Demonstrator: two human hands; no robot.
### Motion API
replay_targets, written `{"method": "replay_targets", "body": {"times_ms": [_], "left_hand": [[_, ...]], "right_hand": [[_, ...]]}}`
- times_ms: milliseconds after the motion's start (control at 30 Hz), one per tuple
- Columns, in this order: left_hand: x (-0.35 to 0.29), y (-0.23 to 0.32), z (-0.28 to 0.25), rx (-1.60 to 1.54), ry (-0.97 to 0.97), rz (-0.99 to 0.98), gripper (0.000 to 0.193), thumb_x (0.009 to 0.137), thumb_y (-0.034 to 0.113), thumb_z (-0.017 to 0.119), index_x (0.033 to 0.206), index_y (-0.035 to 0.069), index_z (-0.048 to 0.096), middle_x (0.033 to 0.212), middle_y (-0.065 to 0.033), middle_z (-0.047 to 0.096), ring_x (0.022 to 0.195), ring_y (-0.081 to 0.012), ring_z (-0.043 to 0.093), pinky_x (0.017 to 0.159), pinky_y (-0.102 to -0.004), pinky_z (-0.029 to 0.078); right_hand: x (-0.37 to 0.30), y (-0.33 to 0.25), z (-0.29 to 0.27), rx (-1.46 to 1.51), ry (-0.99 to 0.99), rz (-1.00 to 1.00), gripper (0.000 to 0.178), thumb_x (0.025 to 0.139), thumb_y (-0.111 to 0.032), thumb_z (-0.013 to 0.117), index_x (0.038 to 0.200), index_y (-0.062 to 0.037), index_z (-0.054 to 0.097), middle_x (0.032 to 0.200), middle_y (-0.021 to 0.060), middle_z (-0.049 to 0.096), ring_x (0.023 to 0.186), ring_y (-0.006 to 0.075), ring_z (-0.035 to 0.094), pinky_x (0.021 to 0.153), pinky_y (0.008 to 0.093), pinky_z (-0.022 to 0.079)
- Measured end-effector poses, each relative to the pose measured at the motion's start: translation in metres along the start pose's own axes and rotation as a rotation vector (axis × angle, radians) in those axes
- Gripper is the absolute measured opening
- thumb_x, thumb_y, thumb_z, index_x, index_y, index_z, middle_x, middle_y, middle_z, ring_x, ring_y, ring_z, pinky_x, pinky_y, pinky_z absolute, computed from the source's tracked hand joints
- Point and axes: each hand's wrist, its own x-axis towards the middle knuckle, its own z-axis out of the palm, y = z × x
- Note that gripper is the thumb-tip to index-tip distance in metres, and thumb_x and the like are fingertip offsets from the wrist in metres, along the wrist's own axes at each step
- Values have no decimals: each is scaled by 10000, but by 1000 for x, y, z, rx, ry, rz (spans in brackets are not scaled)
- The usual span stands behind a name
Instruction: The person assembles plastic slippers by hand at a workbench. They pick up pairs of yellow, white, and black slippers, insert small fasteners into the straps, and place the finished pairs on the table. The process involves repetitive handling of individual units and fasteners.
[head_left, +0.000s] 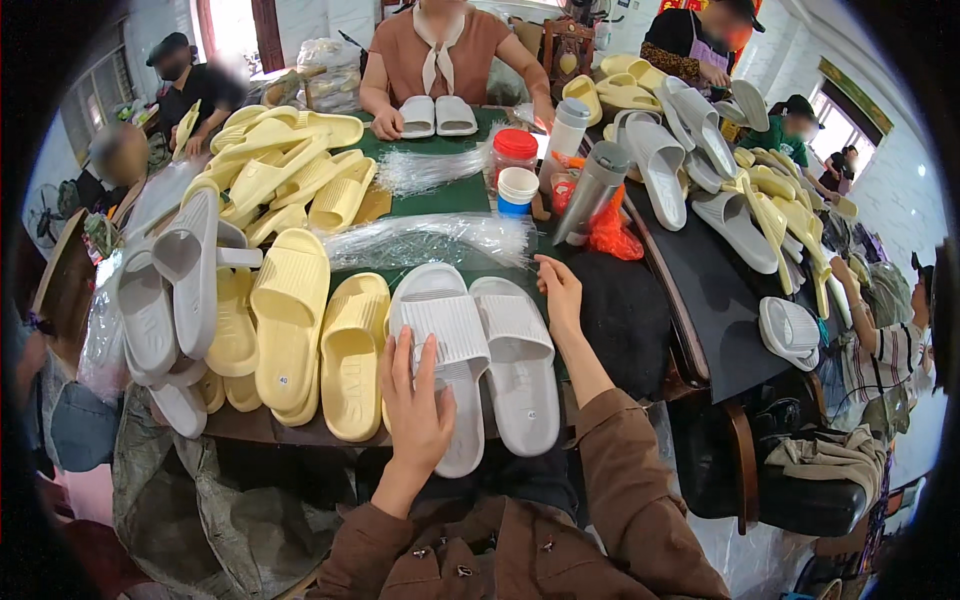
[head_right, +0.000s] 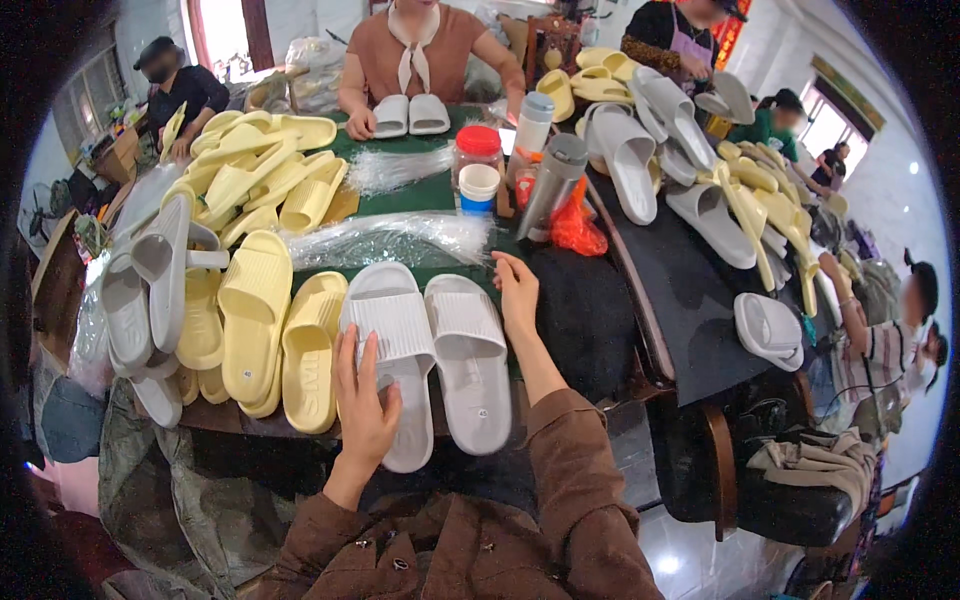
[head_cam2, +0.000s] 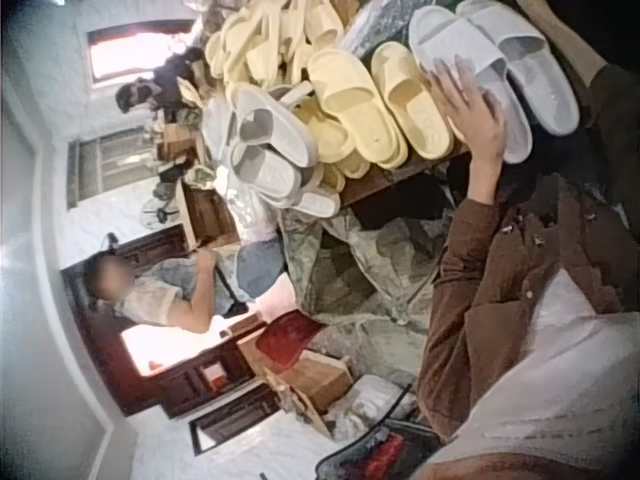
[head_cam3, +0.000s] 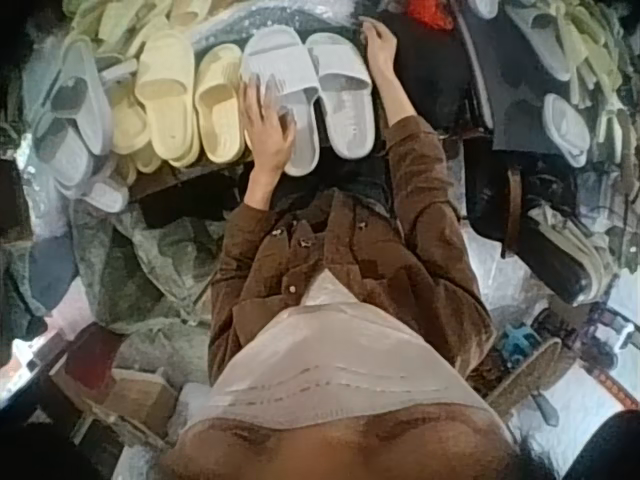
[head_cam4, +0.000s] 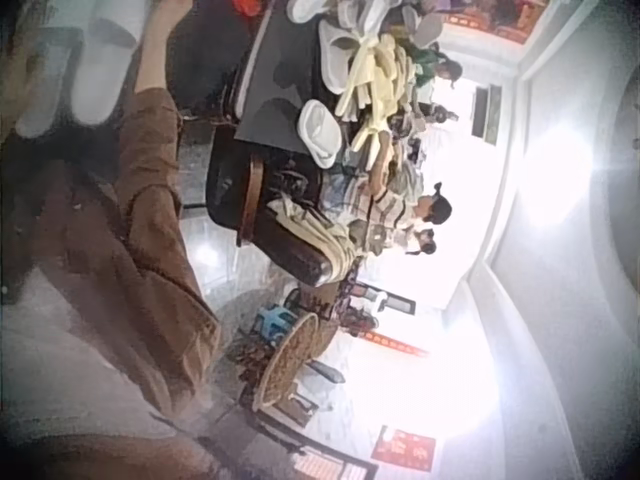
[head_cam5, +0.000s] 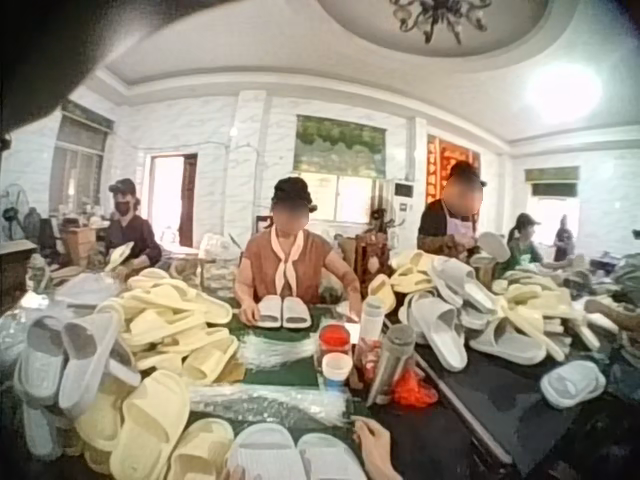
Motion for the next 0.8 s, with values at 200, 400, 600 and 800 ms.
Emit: {"method": "replay_targets", "body": {"times_ms": [200, 400, 600, 800], "left_hand": [[0, 1, 0, -8, -21, -9, 692, 780, 3, 590, 1428, 24, 349, 1498, -217, 243, 1383, -427, 223, 1118, -506, 215], [0, 2, 0, -14, -24, -12, 692, 780, 6, 595, 1427, 30, 352, 1498, -217, 242, 1386, -427, 217, 1120, -506, 210], [0, 1, 1, -16, -7, 1, 690, 781, 7, 598, 1427, 35, 354, 1494, -215, 253, 1383, -427, 224, 1121, -507, 207], [-1, 0, 1, -17, -12, -5, 686, 783, 8, 598, 1425, 34, 356, 1494, -217, 254, 1382, -426, 228, 1121, -507, 207]], "right_hand": [[3, 1, -5, 317, -33, 42, 236, 963, -151, 537, 1074, 4, 677, 1023, 73, 628, 816, 135, 629, 688, 244, 490], [0, 0, -1, -271, 27, -216, 262, 962, -171, 532, 1046, 27, 681, 998, 125, 651, 819, 142, 647, 684, 253, 513], [3, 0, 0, -202, -70, -83, 288, 969, -191, 524, 1108, 18, 666, 884, 87, 680, 708, 116, 631, 643, 241, 500], [7, 2, 9, -217, -20, -71, 264, 956, -165, 536, 1070, 29, 674, 857, 132, 685, 696, 138, 657, 631, 261, 529]]}}
